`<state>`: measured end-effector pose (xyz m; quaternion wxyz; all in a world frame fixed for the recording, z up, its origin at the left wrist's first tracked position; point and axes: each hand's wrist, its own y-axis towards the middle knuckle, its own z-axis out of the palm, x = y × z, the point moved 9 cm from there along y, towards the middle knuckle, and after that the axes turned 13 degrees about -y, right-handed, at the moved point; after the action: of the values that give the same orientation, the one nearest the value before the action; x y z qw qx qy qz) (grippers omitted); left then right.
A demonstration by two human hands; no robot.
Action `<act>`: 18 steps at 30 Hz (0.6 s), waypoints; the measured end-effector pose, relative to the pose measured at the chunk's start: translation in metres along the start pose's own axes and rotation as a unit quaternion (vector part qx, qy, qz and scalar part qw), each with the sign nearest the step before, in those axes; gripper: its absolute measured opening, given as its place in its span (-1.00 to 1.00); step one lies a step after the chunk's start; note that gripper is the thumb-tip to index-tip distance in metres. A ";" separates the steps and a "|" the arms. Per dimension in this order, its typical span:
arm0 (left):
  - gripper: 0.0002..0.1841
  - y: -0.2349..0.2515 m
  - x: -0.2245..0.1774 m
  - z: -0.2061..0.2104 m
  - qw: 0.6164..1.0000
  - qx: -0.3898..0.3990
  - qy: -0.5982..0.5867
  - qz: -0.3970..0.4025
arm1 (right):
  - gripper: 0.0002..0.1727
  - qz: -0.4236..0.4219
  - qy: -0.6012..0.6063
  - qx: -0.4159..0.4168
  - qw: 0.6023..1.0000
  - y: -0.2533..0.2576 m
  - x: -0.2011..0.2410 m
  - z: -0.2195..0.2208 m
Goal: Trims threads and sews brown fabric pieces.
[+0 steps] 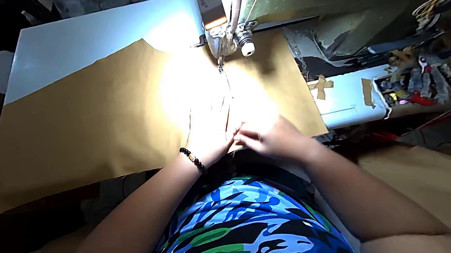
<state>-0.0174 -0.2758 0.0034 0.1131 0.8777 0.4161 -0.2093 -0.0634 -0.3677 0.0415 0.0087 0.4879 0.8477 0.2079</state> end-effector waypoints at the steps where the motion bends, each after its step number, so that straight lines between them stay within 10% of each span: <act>1: -0.26 -0.001 0.001 -0.001 1.000 -0.004 -0.019 -0.001 | -0.66 0.015 0.001 0.013 1.000 0.013 -0.011 -0.003; 7: -0.24 -0.003 0.007 -0.001 0.997 0.005 -0.068 -0.033 | -0.61 0.093 -0.052 0.099 0.989 0.075 -0.077 0.021; 18: -0.25 -0.006 0.001 -0.006 0.997 -0.015 -0.070 0.001 | -0.66 0.070 0.022 -0.030 0.997 0.010 -0.028 0.009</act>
<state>-0.0198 -0.2683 0.0082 0.1549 0.8596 0.4092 -0.2639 -0.0384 -0.3837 0.0315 -0.0103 0.5411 0.8047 0.2440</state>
